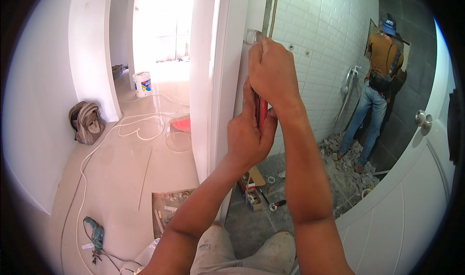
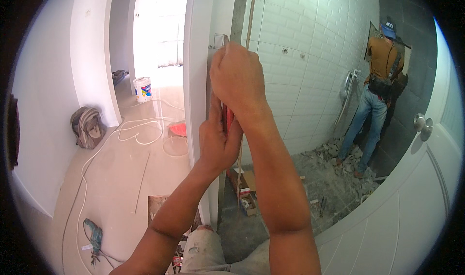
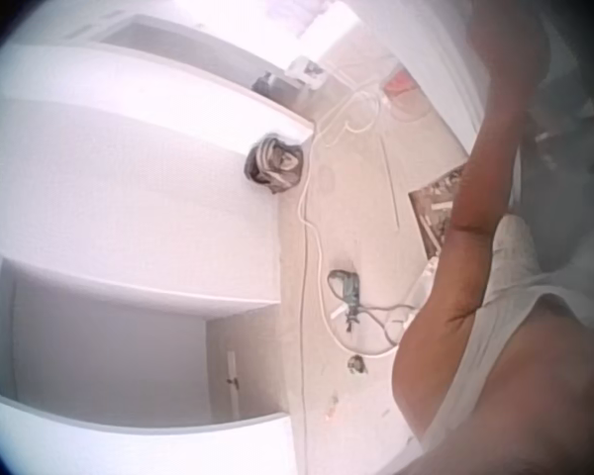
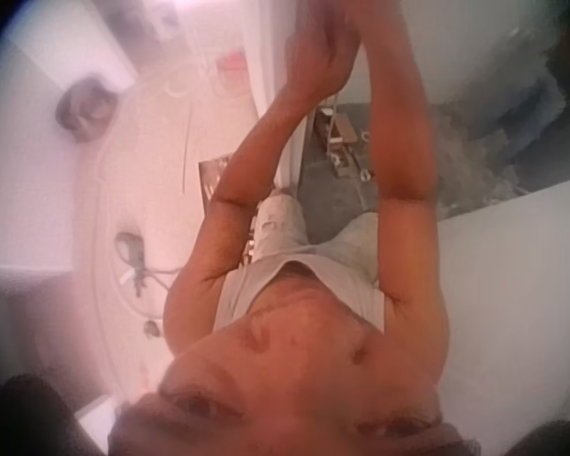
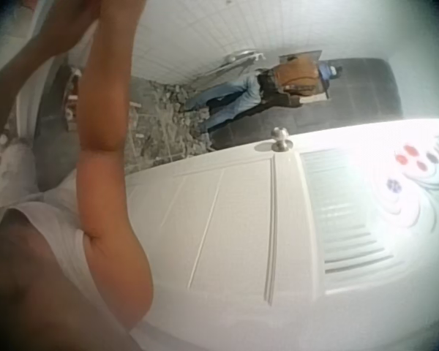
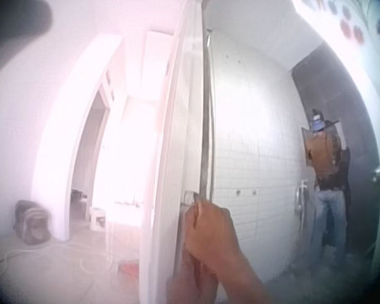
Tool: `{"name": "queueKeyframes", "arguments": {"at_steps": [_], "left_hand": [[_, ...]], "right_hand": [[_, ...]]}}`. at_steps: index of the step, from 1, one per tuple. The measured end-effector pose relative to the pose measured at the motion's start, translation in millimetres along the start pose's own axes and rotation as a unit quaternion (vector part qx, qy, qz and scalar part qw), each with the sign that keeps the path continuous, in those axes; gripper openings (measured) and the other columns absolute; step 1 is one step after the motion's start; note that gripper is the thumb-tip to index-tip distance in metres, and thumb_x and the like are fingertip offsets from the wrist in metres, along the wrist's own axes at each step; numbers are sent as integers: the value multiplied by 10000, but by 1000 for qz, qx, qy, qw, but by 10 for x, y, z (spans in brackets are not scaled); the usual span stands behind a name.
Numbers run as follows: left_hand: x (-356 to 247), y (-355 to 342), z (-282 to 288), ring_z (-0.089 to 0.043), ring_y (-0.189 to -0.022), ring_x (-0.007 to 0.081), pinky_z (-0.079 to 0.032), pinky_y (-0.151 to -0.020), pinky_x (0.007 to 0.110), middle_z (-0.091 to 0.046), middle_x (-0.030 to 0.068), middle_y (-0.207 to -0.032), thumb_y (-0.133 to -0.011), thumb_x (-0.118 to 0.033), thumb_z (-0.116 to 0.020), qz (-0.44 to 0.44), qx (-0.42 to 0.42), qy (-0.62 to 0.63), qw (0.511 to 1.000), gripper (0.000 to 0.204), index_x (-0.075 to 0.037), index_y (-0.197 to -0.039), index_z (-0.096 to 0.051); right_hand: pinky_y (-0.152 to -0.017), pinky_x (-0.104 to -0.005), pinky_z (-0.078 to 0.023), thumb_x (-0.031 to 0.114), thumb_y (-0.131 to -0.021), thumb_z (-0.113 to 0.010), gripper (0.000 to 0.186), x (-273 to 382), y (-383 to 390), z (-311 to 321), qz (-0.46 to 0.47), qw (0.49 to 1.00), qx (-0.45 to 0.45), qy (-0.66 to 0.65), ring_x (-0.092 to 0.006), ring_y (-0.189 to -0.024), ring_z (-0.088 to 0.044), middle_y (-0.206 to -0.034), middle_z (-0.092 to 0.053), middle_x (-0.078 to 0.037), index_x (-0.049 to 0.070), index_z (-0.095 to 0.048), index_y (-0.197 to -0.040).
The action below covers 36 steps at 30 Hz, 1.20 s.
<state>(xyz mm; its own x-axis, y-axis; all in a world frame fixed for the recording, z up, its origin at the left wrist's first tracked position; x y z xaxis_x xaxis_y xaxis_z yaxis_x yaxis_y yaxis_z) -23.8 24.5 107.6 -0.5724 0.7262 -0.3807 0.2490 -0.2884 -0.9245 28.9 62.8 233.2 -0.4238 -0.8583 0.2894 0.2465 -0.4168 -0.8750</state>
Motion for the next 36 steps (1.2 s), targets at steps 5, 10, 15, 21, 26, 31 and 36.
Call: {"name": "queueKeyframes", "arguments": {"at_steps": [5,10,15,21,26,31,36], "left_hand": [[-28,4,10,-717,-744,432,-549,-625,450,-712,268,-927,-941,-149,-613,-1,-2,1,1000,806,112,-1564,-175],[-27,-16,16,-717,-741,433,-550,-624,455,-713,266,-929,-938,-139,-608,-3,6,0,1000,807,101,-1569,-165],[-45,-16,18,-718,-740,431,-551,-612,457,-713,270,-954,-925,-115,-617,-23,-2,10,1000,819,105,-1567,-157],[-47,-10,2,-722,-746,428,-558,-618,446,-712,278,-976,-917,-105,-626,-27,-3,7,1000,823,113,-1563,-166],[-46,-28,-11,-725,-744,425,-561,-615,444,-712,287,-984,-919,-113,-627,-18,-3,10,1000,817,127,-1556,-176],[-46,-8,-20,-725,-727,418,-563,-606,442,-714,285,-974,-919,-133,-628,-24,-14,0,1000,831,127,-1560,-166],[-53,-34,-14,-722,-700,412,-565,-595,446,-718,272,-932,-925,-162,-626,-15,-13,7,1000,839,126,-1560,-160]], "right_hand": [[-721,-519,-582,192,-998,-491,352,-26,-9,-8,-27,1000,3,4,-474,-752,-707,-783,-686,-316,-92,-664,-881],[-697,-513,-592,176,-997,-497,336,4,20,25,-17,1000,-21,-14,-467,-742,-713,-764,-683,-315,-91,-666,-881],[-601,-470,-596,148,-992,-504,316,24,37,28,5,1000,-17,-13,-447,-676,-712,-711,-672,-299,-81,-658,-837],[-582,-460,-594,143,-987,-510,328,45,49,57,49,997,-52,-18,-441,-654,-710,-688,-664,-292,-79,-651,-790],[-598,-464,-597,153,-985,-509,339,31,20,54,38,999,-27,-15,-442,-657,-711,-689,-668,-290,-86,-660,-797],[-613,-467,-601,157,-977,-517,346,21,36,81,3,999,-32,-35,-447,-658,-708,-687,-669,-292,-97,-668,-796],[-619,-465,-607,158,-973,-523,352,45,48,64,41,999,-31,-12,-439,-655,-710,-707,-676,-294,-96,-674,-781]]}}
Point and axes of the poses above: each hand's wrist, its own y-axis away from the middle knuckle, its own z-axis out of the back of the hand, x = y × z, the point moved 8 cm from there along -y, towards the middle knuckle
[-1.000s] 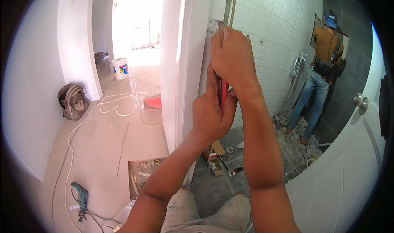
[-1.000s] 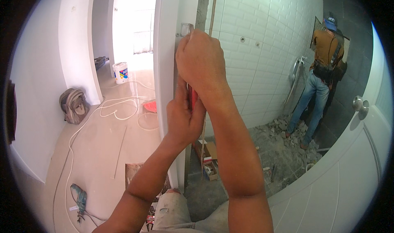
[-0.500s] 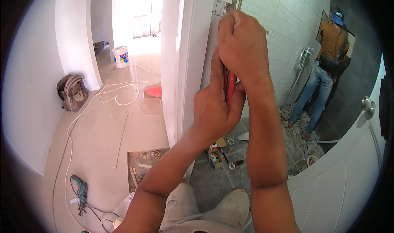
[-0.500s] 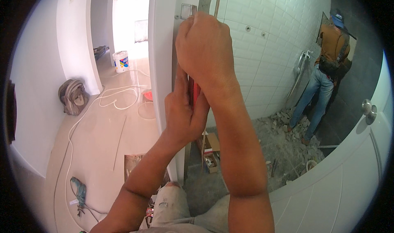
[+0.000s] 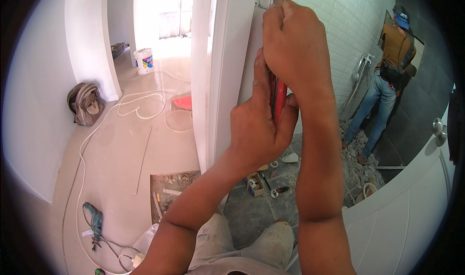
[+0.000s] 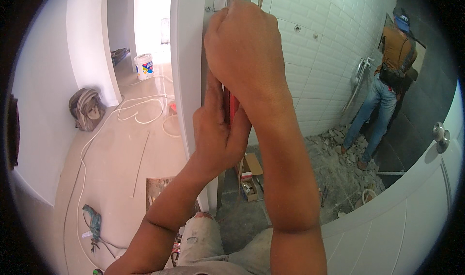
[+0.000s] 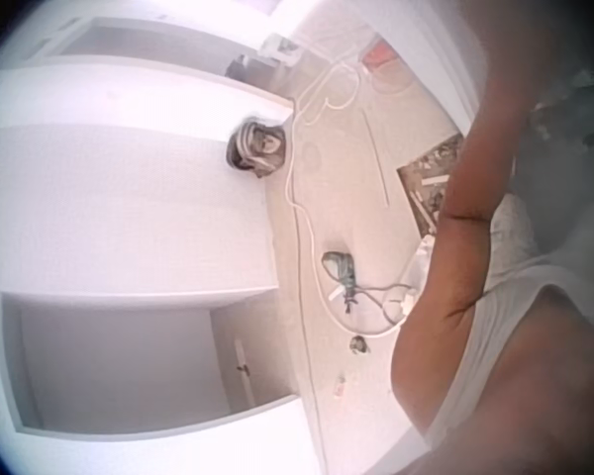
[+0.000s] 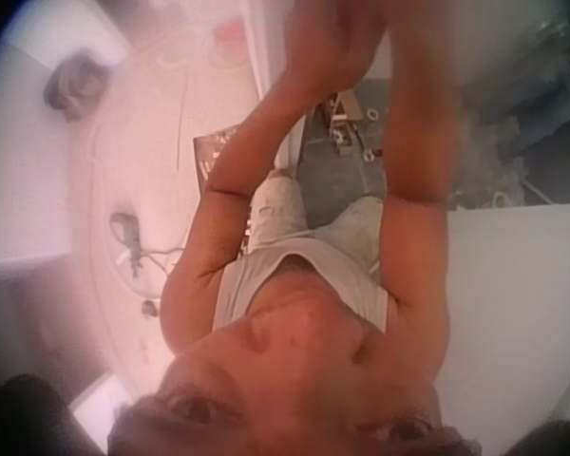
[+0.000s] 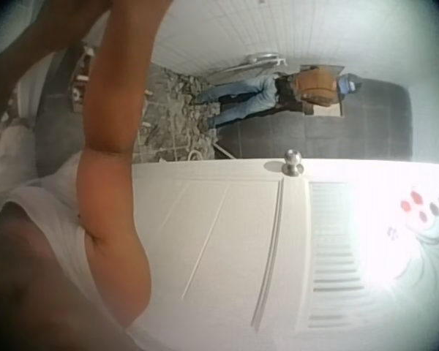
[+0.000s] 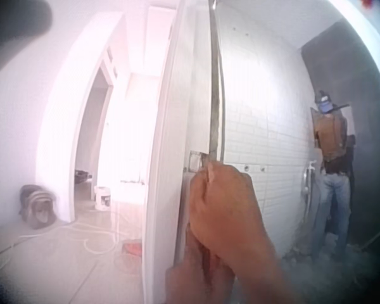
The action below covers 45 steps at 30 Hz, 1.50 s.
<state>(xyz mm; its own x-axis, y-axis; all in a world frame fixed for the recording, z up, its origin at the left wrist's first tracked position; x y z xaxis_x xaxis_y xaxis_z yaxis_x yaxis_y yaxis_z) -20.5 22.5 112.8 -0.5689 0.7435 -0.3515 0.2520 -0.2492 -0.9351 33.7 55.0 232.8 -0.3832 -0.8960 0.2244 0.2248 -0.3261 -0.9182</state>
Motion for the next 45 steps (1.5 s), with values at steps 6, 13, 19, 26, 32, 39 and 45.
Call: {"name": "queueKeyframes", "arguments": {"at_steps": [6,13,19,26,32,39,45], "left_hand": [[-183,-15,58,-712,-661,407,-562,-580,437,-713,262,-875,-938,-178,-614,59,48,-21,997,836,143,-1551,-144],[-275,15,-8,-712,-875,211,-545,-737,318,-694,215,-1137,-980,-99,-593,99,41,37,994,701,82,-1558,-240],[-247,83,-9,-719,-951,237,-549,-792,326,-679,236,-1204,-989,-100,-578,112,43,46,992,689,75,-1565,-243],[-198,117,22,-701,-680,446,-553,-593,462,-709,270,-862,-942,-135,-604,62,15,8,998,809,124,-1561,-152],[-167,216,46,-692,-683,461,-538,-604,489,-703,277,-860,-939,-135,-606,61,8,0,998,806,97,-1570,-162],[-97,297,94,-711,-759,444,-544,-629,456,-710,283,-947,-939,-128,-607,34,20,-36,999,806,97,-1576,-167],[-45,108,182,-710,-819,446,-549,-680,453,-704,283,-997,-945,-117,-596,-19,12,-46,999,791,90,-1580,-170]], "right_hand": [[-614,-465,-499,227,-968,-502,361,121,-73,74,15,998,28,46,-366,-583,-619,-668,-636,-235,-74,-633,-819],[-766,-494,-553,192,-998,-516,366,300,-18,190,-110,982,86,130,-482,-869,-698,-886,-671,-366,-144,-656,-966],[-730,-493,-552,174,-1001,-511,331,270,84,205,-93,986,58,128,-438,-809,-702,-831,-674,-322,-129,-638,-966],[-635,-492,-501,221,-961,-511,366,82,1,13,76,990,55,102,-417,-627,-638,-665,-629,-254,-85,-615,-789],[-701,-501,-601,162,-969,-502,339,38,108,-74,9,986,112,125,-465,-763,-711,-836,-698,-311,-84,-700,-846],[-800,-532,-555,211,-1017,-452,370,-102,267,-82,-123,989,61,-54,-502,-806,-684,-828,-684,-322,-86,-656,-929],[-856,-562,-528,275,-1015,-448,418,-70,139,-107,-113,986,32,-114,-520,-874,-676,-878,-683,-343,-79,-656,-935]]}}
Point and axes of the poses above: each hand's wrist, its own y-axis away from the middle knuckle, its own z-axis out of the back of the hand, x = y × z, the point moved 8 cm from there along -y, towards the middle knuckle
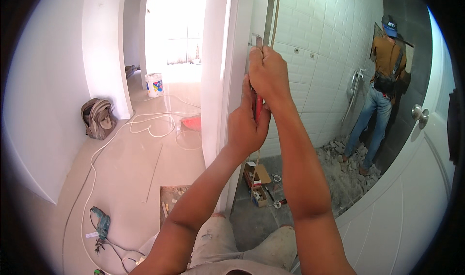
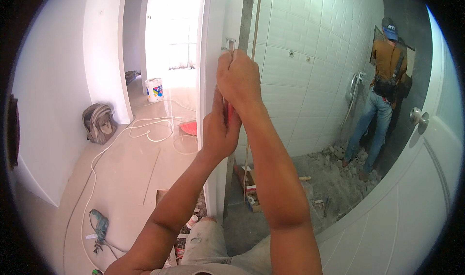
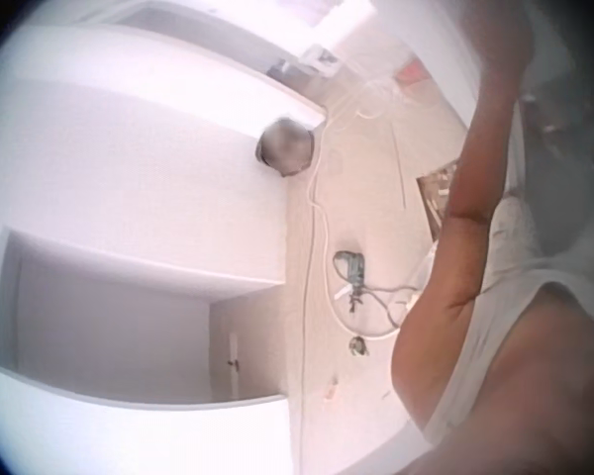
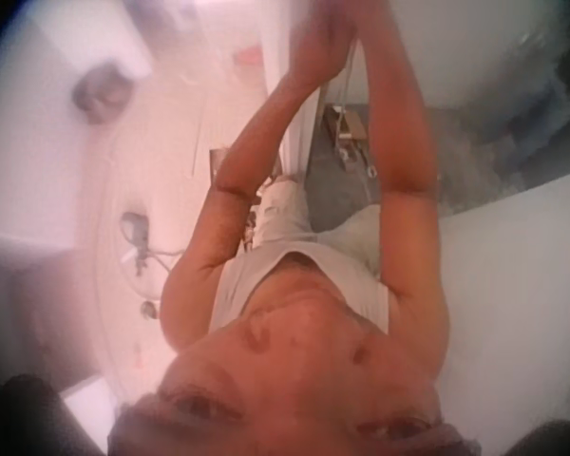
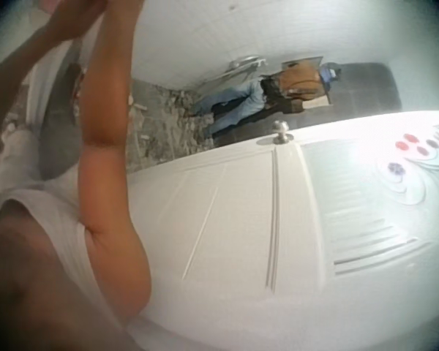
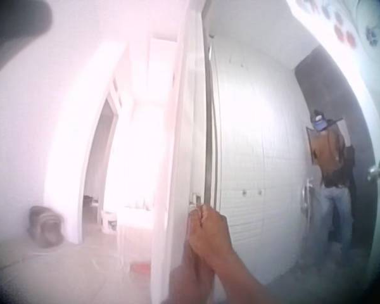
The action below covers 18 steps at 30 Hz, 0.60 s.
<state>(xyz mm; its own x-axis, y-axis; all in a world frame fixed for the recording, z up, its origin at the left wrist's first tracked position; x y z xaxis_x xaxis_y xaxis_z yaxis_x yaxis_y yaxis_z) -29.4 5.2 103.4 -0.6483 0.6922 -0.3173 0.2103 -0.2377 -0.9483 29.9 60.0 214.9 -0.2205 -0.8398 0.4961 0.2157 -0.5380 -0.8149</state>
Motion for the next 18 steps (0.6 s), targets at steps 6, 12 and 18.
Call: {"name": "queueKeyframes", "arguments": {"at_steps": [6,12,18], "left_hand": [[15,-108,24,-702,-830,459,-543,-706,460,-694,289,-990,-959,-109,-564,24,8,8,1000,751,74,-1577,-178],[83,-93,15,-707,-859,445,-545,-741,437,-690,293,-1009,-970,-108,-540,58,24,22,998,724,54,-1580,-184],[100,-87,-5,-708,-841,447,-549,-723,447,-700,280,-1014,-958,-93,-557,39,10,40,998,751,71,-1577,-165]], "right_hand": [[-900,-567,-525,270,-1006,-446,423,-39,-126,-84,-21,998,8,60,-527,-931,-672,-951,-686,-358,-89,-669,-986],[-889,-567,-529,267,-1006,-445,420,-28,-142,-113,-9,997,11,77,-532,-918,-671,-929,-686,-352,-85,-671,-967],[-838,-565,-538,244,-1004,-442,395,33,-106,-79,22,997,-10,70,-528,-848,-673,-873,-682,-345,-75,-652,-902]]}}
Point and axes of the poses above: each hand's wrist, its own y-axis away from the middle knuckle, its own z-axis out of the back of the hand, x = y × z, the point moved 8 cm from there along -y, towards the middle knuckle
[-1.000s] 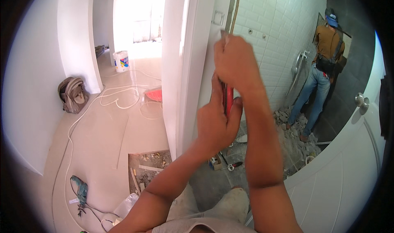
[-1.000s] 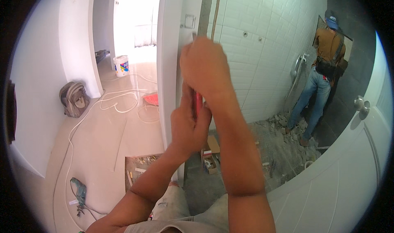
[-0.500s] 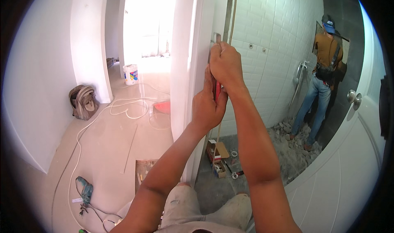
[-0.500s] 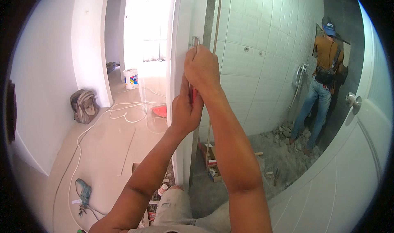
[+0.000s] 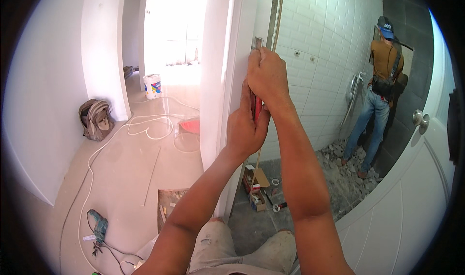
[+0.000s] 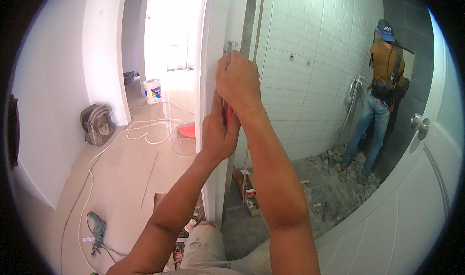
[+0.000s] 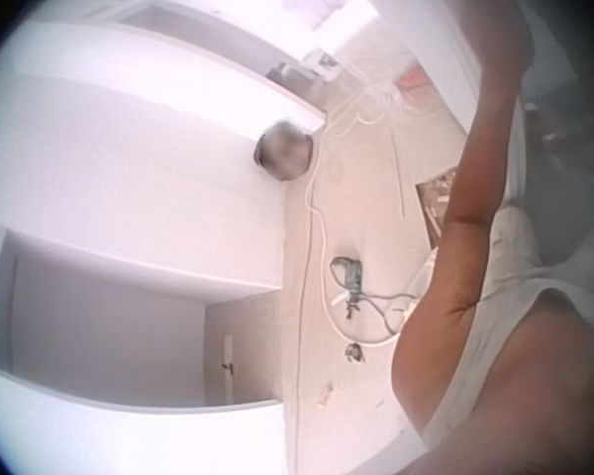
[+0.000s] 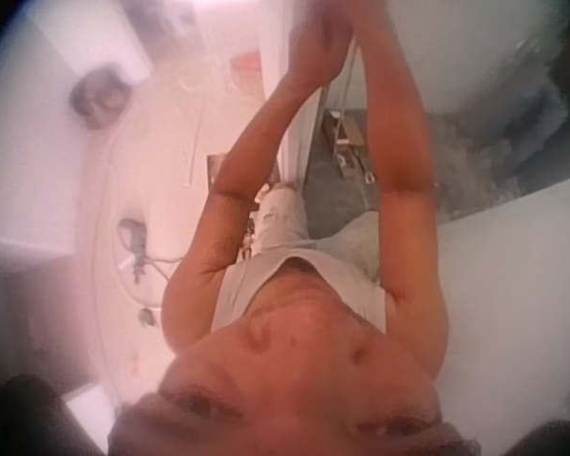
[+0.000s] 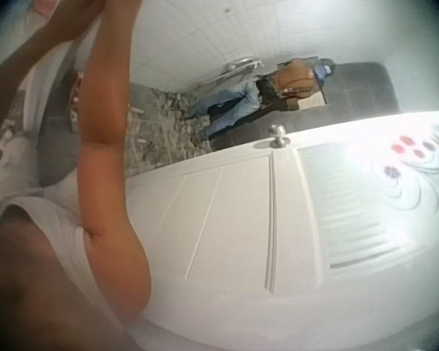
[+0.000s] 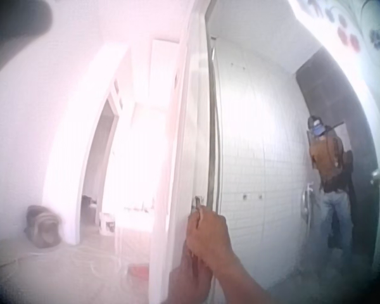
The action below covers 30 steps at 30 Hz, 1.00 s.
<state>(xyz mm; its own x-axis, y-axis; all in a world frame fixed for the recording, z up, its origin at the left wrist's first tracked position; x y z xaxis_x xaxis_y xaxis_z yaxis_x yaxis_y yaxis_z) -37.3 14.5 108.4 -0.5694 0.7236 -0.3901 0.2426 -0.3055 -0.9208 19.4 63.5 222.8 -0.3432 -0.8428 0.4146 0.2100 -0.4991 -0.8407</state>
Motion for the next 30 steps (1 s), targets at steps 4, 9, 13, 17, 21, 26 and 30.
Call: {"name": "queueKeyframes", "arguments": {"at_steps": [4,9,13,17,21,26,30], "left_hand": [[-17,17,-8,-713,-853,399,-538,-749,397,-692,265,-1021,-975,-86,-532,-9,-2,-1,1000,713,81,-1569,-175],[-15,-4,-2,-709,-826,415,-539,-712,413,-692,268,-1006,-961,-80,-548,-14,-2,3,1000,727,75,-1569,-179],[-45,-23,9,-704,-826,465,-545,-688,451,-696,284,-997,-933,-70,-578,-14,-4,2,1000,766,71,-1570,-178],[-77,-19,13,-706,-790,456,-542,-673,449,-701,269,-950,-952,-93,-576,26,2,2,1000,744,76,-1566,-193],[-213,-16,58,-706,-750,448,-543,-661,452,-703,263,-906,-969,-127,-576,13,-13,-6,1000,727,86,-1560,-210],[-254,0,68,-711,-737,434,-547,-651,450,-702,268,-890,-971,-137,-584,41,-8,-5,999,735,99,-1558,-211],[-258,14,49,-716,-727,420,-546,-639,439,-705,267,-900,-965,-125,-586,36,-12,32,999,743,97,-1562,-204]], "right_hand": [[-822,-572,-531,231,-1000,-443,386,4,8,11,10,1000,-2,-18,-530,-820,-668,-843,-672,-351,-75,-645,-878],[-791,-565,-536,219,-995,-445,390,11,-2,6,34,999,-12,-22,-529,-793,-664,-816,-666,-349,-84,-640,-847],[-708,-524,-515,239,-992,-452,406,18,-8,7,45,998,-24,-24,-475,-707,-650,-734,-640,-307,-79,-612,-797],[-701,-504,-535,236,-989,-450,414,64,-31,28,39,999,-7,26,-459,-701,-666,-718,-645,-297,-81,-614,-780],[-690,-485,-548,221,-974,-465,397,115,-51,56,8,997,44,62,-423,-683,-682,-699,-655,-274,-90,-628,-788],[-717,-507,-608,211,-964,-511,404,174,-34,107,-13,995,64,70,-485,-772,-712,-763,-681,-331,-98,-689,-775],[-722,-509,-608,208,-961,-518,400,201,-30,109,2,994,63,92,-484,-770,-713,-756,-680,-330,-102,-687,-773]]}}
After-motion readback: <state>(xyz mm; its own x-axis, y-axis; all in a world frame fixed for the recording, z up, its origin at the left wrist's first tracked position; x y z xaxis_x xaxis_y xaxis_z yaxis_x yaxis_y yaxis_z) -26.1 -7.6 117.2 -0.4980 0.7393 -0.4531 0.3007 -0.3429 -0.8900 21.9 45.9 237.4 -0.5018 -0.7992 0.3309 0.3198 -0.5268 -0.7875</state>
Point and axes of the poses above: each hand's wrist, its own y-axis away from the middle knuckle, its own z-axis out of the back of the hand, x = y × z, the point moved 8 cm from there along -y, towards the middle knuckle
